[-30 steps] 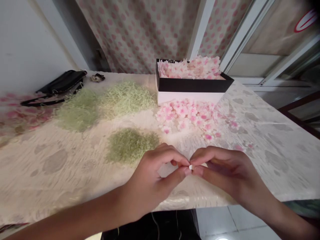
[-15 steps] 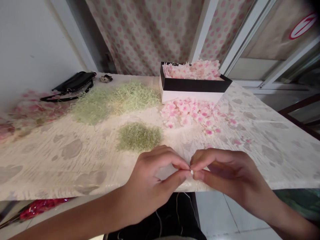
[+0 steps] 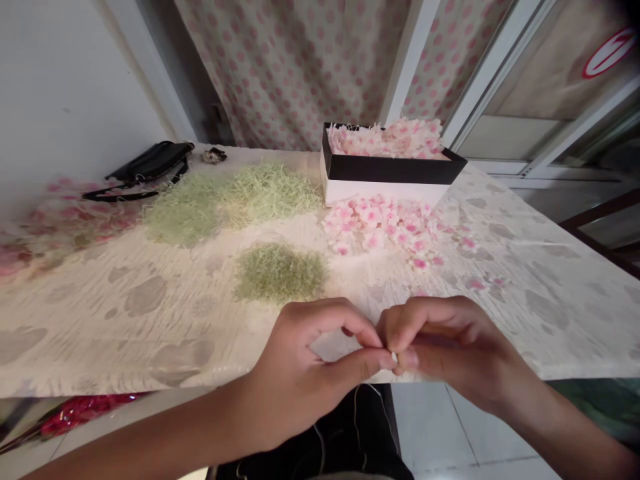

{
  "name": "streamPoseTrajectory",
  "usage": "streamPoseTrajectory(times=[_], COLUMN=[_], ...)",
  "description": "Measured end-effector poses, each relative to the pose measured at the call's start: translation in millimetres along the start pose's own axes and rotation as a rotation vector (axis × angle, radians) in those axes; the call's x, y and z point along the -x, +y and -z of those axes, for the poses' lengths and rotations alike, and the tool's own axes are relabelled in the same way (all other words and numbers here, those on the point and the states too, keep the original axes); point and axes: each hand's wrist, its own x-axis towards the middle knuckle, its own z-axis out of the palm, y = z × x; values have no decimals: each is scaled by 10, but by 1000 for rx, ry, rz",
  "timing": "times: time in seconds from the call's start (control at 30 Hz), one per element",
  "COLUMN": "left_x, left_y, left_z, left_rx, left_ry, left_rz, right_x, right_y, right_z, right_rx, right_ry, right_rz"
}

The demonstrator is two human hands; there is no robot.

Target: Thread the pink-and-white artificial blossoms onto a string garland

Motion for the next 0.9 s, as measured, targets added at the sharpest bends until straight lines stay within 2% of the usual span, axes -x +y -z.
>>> streamPoseTrajectory(times=[0.27, 0.63, 0.9], left_x=[-52, -143, -141], left_y=[-53, -199, -224], left_z=[0, -36, -50], left_rx=[147, 326, 431], left_ry=[-11, 16, 42], left_rz=[72, 273, 377], right_x=[-99, -207, -223], right_y=[60, 155, 216], right_z=[57, 69, 55], right_rx=[-164, -300, -320], right_ry=[-26, 42, 91], right_rz=[3, -36, -35])
